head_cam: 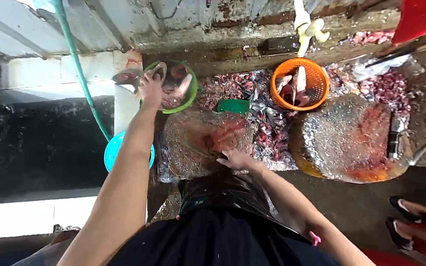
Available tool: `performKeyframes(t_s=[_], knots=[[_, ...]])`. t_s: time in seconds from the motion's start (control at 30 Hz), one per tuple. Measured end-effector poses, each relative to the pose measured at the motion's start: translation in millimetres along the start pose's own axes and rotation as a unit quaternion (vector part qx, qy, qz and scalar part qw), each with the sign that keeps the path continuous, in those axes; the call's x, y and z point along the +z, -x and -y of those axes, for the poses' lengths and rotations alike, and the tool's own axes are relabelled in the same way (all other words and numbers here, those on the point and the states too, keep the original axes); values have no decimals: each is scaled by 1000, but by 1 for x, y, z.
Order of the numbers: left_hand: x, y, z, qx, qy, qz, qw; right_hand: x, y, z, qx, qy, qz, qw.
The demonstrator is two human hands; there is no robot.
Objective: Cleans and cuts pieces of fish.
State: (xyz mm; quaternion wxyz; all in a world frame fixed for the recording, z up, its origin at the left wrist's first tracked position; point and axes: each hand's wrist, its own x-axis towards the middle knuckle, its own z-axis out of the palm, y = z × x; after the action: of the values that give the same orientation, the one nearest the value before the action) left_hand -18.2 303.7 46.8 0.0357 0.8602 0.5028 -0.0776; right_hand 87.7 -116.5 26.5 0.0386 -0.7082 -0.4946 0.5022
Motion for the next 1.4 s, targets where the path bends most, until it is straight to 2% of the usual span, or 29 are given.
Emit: performKeyframes(t_s=[0.07,0.17,0.23,0.3,0.37,0.43,0.5,0.57,0.63,0.7,0.77,0.83,0.9,0.97,1.1,1.3,1.4], knots=[[-3,-7,5,-11,12,1,1000,-15,7,-25,31,-15,-31,999],[-3,-3,12,-5,49,-20,999,-23,28,-70,110,-73,-158,978],[-2,2,22,-3,85,-56,995,-17,36,-75,172,-103,-245,949],[-3,11,34,-25,164,-109,980,-7,38,-59,180,-125,-281,934],[-5,30,42,-32,281,-189,940,12,37,-42,106,-140,-236,956],[-14,64,34,30,421,-246,873,23,37,-31,26,-110,-123,986],[-23,108,8,125,564,-210,789,21,42,-35,13,-111,-64,992],[-20,154,-22,171,625,-122,752,16,50,-56,62,-171,-103,978],[0,191,-53,192,636,-57,745,13,54,-74,140,-206,-198,948],[31,214,-81,204,635,14,745,4,58,-69,206,-188,-281,918],[64,230,-95,214,587,82,776,1,65,-52,207,-162,-307,915],[92,236,-97,213,506,86,831,7,72,-31,155,-130,-293,934],[105,237,-90,209,472,53,855,14,77,-11,125,-93,-254,954],[103,245,-84,189,492,50,848,21,84,5,140,-67,-219,963],[81,262,-86,107,566,109,810,24,96,17,170,-39,-193,966],[72,271,-99,97,522,55,845,19,108,32,153,-45,-181,970],[74,274,-107,91,514,22,853,10,108,44,189,-23,-156,969]])
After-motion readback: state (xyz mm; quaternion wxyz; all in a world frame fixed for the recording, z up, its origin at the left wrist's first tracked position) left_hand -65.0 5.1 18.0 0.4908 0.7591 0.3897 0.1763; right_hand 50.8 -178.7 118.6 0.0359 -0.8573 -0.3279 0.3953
